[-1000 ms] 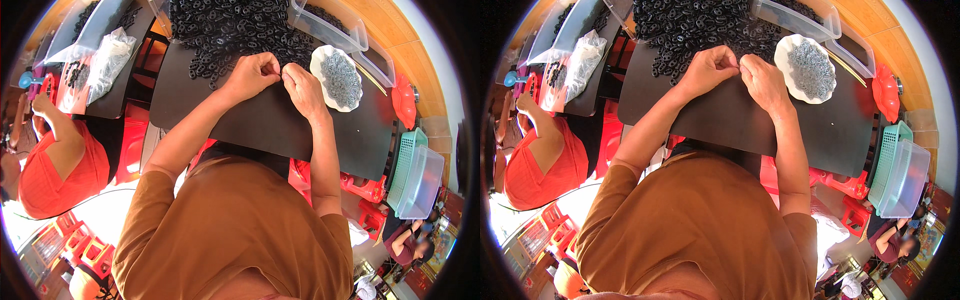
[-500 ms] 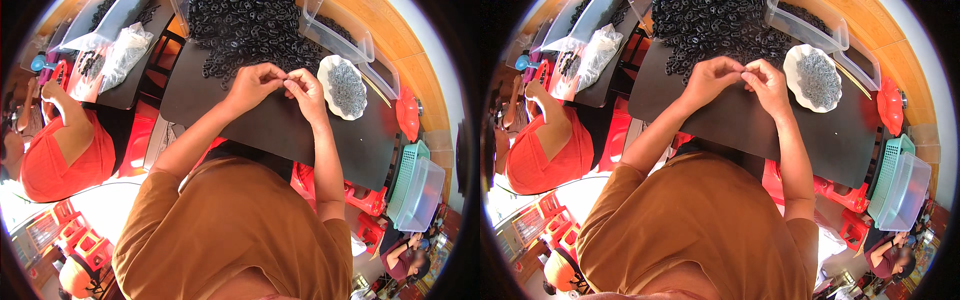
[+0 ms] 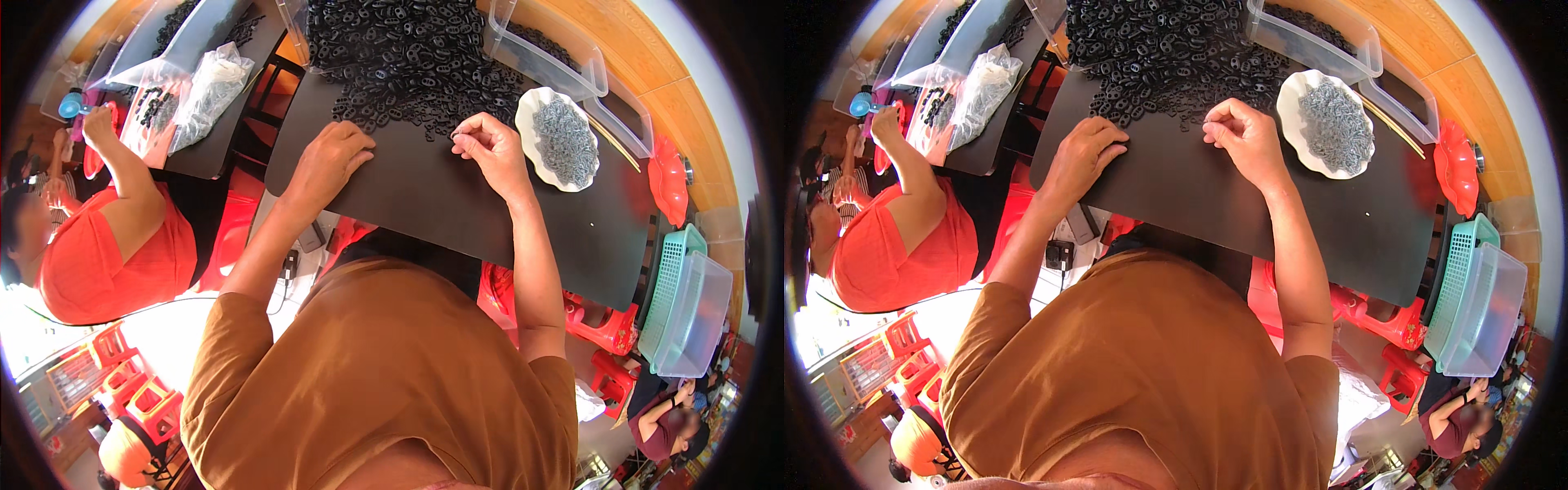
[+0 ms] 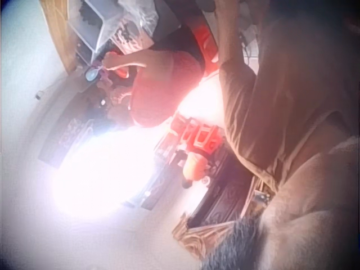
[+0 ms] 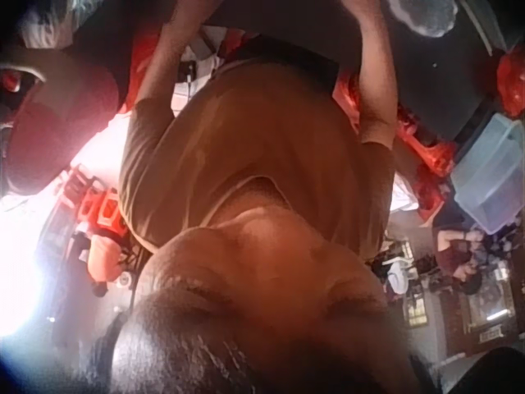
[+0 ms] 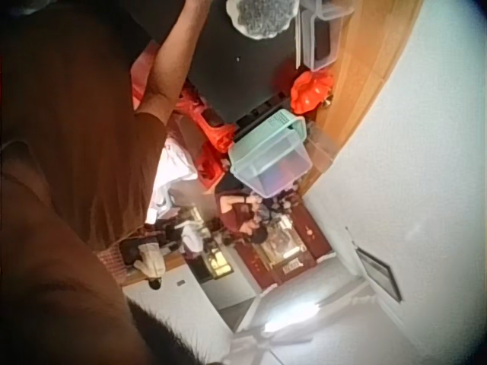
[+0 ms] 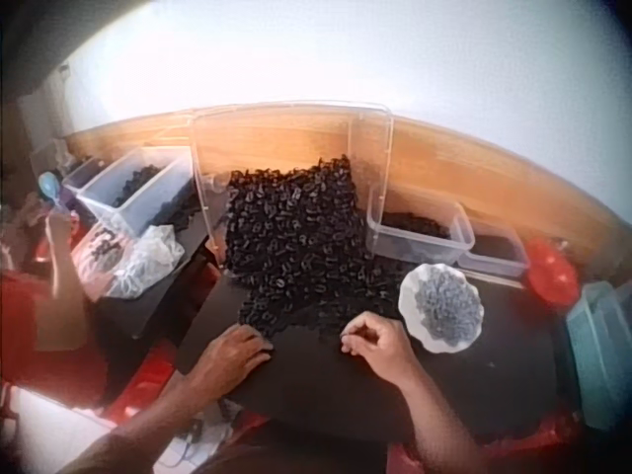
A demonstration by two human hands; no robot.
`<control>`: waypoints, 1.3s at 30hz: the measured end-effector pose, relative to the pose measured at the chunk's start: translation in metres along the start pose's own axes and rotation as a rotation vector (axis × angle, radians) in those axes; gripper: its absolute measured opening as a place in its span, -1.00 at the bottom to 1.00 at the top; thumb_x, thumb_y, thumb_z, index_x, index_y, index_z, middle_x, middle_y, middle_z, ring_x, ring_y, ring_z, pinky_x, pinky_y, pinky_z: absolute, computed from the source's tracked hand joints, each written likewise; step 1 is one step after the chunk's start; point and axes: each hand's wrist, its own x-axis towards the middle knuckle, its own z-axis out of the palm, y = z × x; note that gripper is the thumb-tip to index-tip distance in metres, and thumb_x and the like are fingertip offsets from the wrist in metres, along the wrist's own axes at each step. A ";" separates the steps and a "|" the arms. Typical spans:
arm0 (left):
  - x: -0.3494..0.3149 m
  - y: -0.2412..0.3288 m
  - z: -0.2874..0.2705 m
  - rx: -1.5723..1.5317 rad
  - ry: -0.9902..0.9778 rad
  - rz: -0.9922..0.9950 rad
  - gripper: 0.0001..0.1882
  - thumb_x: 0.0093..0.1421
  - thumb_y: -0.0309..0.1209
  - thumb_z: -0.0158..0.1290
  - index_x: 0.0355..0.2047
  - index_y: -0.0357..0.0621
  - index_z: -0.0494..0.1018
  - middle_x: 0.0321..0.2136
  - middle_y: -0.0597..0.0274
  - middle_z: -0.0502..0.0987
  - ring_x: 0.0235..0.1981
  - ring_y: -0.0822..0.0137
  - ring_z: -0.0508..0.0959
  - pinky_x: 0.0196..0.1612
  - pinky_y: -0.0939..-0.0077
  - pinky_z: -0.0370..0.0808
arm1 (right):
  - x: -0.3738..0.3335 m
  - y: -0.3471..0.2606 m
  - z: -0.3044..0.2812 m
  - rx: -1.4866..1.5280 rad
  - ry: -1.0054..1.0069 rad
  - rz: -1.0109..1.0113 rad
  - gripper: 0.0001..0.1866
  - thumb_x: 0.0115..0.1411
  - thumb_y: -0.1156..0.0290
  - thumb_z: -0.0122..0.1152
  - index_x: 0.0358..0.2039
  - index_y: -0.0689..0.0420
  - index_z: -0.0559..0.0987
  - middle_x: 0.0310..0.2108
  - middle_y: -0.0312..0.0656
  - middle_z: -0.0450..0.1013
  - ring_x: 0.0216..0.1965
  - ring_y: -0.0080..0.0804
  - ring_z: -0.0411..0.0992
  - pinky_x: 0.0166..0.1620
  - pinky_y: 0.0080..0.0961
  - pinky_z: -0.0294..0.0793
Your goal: The person sits at a table and repeatedly picks up small black plastic rings and metal screws. They insert the screws into the rings by hand and place the assembled units into a white bowl. The person continues this repetitive assembly process throughout the clip.
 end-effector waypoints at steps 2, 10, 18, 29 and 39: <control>-0.002 -0.002 0.005 -0.038 -0.007 0.014 -0.81 0.10 -0.50 0.21 -0.24 -0.17 0.58 -0.32 0.14 0.55 -0.27 0.14 0.56 -0.20 0.31 0.52 | 0.001 0.003 -0.002 0.025 0.015 0.028 -0.98 0.23 0.55 0.23 -0.33 0.20 0.56 -0.42 -0.31 0.55 -0.39 -0.61 0.54 -0.32 -0.66 0.51; 0.036 0.015 0.038 -1.218 -0.154 -0.564 -0.77 0.28 -0.53 0.11 -0.05 -0.22 0.49 -0.30 0.37 0.54 -0.26 0.51 0.57 -0.14 0.63 0.55 | -0.002 0.002 0.006 0.088 -0.085 0.028 -0.91 0.23 0.53 0.24 -0.24 0.21 0.58 -0.38 -0.31 0.55 -0.39 -0.62 0.53 -0.32 -0.67 0.51; 0.054 0.018 0.061 -1.440 -0.176 -0.546 -0.74 0.28 -0.56 0.09 -0.01 -0.18 0.48 -0.24 0.35 0.55 -0.23 0.51 0.58 -0.08 0.62 0.58 | -0.001 0.002 0.004 0.065 -0.063 -0.021 -0.85 0.17 0.56 0.31 -0.24 0.22 0.56 -0.37 -0.30 0.56 -0.39 -0.61 0.53 -0.30 -0.65 0.52; 0.052 0.017 0.063 -1.457 -0.204 -0.523 -0.74 0.29 -0.54 0.09 -0.01 -0.15 0.50 -0.23 0.38 0.53 -0.28 0.55 0.55 -0.12 0.67 0.56 | -0.001 0.000 0.005 0.017 -0.038 -0.071 -0.76 0.14 0.59 0.32 -0.17 0.20 0.51 -0.37 -0.29 0.55 -0.36 -0.61 0.53 -0.29 -0.66 0.53; 0.049 0.024 0.064 -1.559 -0.185 -0.536 -0.74 0.32 -0.53 0.04 0.02 -0.17 0.46 -0.25 0.38 0.49 -0.24 0.55 0.54 -0.09 0.67 0.55 | -0.002 -0.006 0.001 0.118 -0.055 -0.010 -0.82 0.18 0.55 0.31 -0.22 0.20 0.52 -0.36 -0.35 0.52 -0.38 -0.64 0.49 -0.27 -0.67 0.51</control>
